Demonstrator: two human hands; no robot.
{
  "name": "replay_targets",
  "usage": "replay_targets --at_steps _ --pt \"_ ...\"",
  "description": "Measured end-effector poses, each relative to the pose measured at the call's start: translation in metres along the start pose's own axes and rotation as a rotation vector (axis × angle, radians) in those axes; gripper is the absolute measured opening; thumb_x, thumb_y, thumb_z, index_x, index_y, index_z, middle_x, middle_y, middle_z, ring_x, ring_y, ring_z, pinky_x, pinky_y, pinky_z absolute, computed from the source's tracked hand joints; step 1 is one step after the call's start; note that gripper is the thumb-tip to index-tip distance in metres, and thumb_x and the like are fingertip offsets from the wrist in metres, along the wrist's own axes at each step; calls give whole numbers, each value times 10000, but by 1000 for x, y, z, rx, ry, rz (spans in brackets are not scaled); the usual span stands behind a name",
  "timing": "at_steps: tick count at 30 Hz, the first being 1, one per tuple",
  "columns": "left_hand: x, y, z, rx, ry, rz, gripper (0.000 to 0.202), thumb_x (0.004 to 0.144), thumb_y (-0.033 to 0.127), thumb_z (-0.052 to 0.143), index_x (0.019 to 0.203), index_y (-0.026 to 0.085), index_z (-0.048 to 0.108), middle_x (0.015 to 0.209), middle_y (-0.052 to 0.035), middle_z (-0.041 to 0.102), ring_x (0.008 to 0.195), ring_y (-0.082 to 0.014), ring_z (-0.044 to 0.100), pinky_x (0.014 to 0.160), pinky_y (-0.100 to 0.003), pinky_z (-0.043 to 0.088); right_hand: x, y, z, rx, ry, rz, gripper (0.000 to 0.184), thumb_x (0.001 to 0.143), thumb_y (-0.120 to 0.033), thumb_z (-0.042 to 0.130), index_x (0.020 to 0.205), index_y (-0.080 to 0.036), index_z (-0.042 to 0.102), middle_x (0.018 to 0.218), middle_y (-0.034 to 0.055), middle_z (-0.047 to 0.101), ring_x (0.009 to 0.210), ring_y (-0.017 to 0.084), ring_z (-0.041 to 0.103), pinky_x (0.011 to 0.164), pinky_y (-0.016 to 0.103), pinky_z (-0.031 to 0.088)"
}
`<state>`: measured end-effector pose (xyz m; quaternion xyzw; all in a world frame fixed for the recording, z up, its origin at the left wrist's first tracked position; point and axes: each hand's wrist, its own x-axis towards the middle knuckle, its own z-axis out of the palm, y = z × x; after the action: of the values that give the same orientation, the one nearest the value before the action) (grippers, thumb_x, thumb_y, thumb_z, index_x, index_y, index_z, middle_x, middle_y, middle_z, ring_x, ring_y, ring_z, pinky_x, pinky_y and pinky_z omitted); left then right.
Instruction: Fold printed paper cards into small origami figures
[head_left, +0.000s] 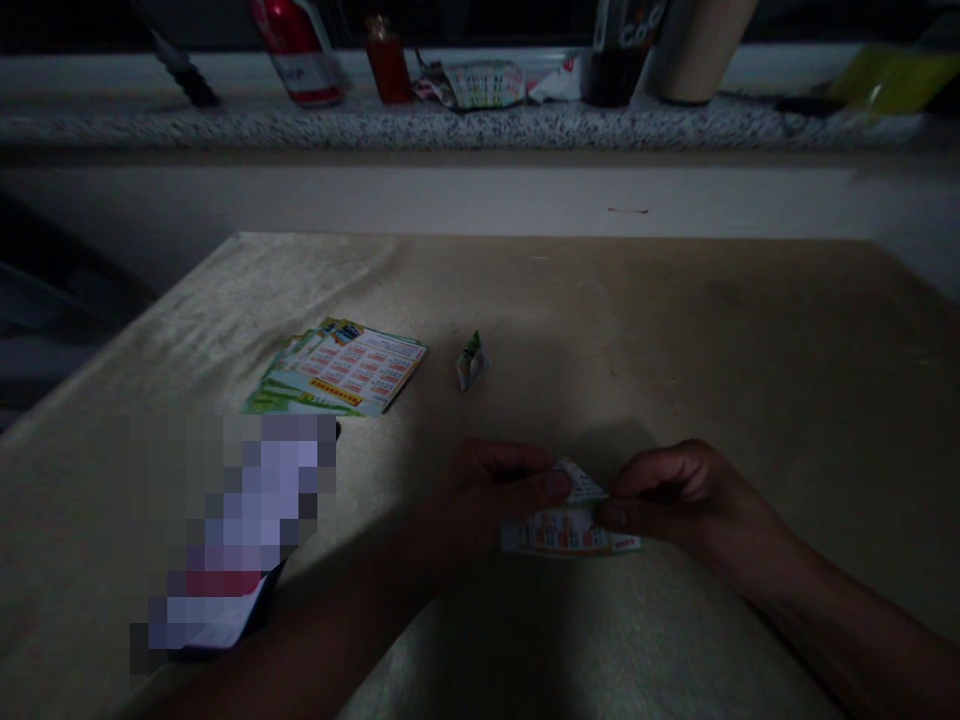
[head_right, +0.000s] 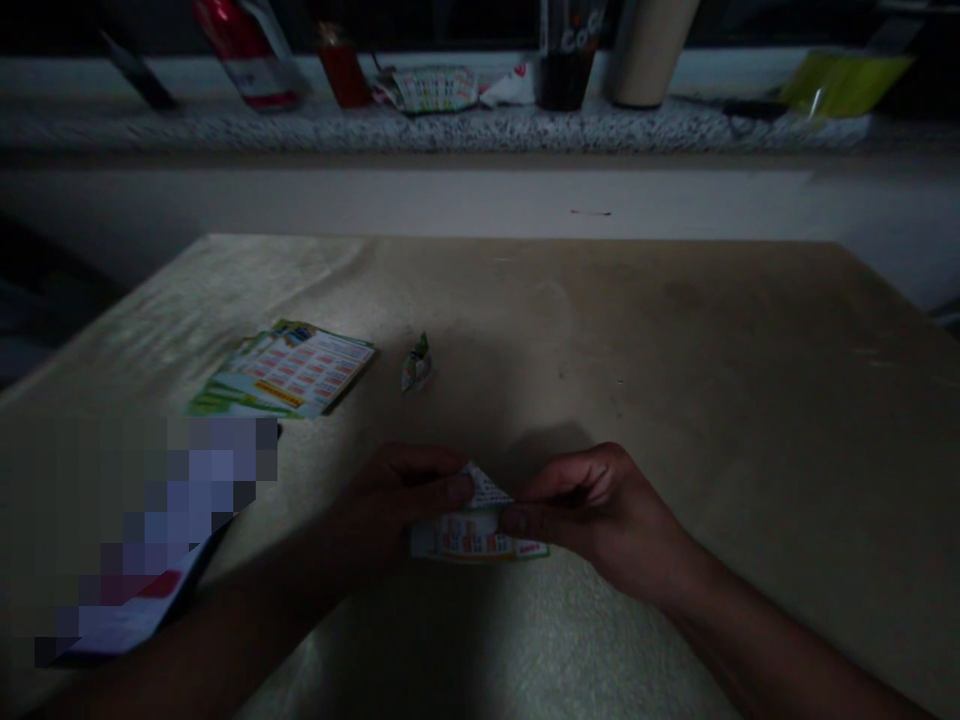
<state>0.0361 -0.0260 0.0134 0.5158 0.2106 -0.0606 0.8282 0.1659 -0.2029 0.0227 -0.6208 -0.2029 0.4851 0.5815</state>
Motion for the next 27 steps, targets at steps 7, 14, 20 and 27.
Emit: replay_targets --at_steps 7,14,20,27 --pt "1 -1 2 74 59 70 218 732 368 839 785 165 781 688 -3 722 592 -110 640 562 -202 475 0 1 0 -21 0 -16 102 656 -219 887 639 -174 797 558 6 702 499 67 567 486 158 445" --pt "4 -3 2 -81 70 -28 199 694 331 858 734 158 769 632 9 707 524 -107 633 513 -206 489 -2 0 5 -43 1 -24 128 633 -228 896 620 -166 784 537 3 674 482 79 551 461 182 436" --pt "4 -1 0 -79 63 -19 250 702 380 854 767 154 768 674 -3 719 568 -121 655 547 -221 506 1 0 1 -45 -9 -81 118 690 -242 867 638 -171 789 545 8 693 477 85 583 469 183 482" --pt "2 3 -8 124 29 30 310 617 329 912 820 137 778 754 -37 757 627 -141 670 583 -224 499 1 2 -6 4 20 -107 76 710 -219 861 677 -188 801 607 15 751 530 99 666 529 161 547"
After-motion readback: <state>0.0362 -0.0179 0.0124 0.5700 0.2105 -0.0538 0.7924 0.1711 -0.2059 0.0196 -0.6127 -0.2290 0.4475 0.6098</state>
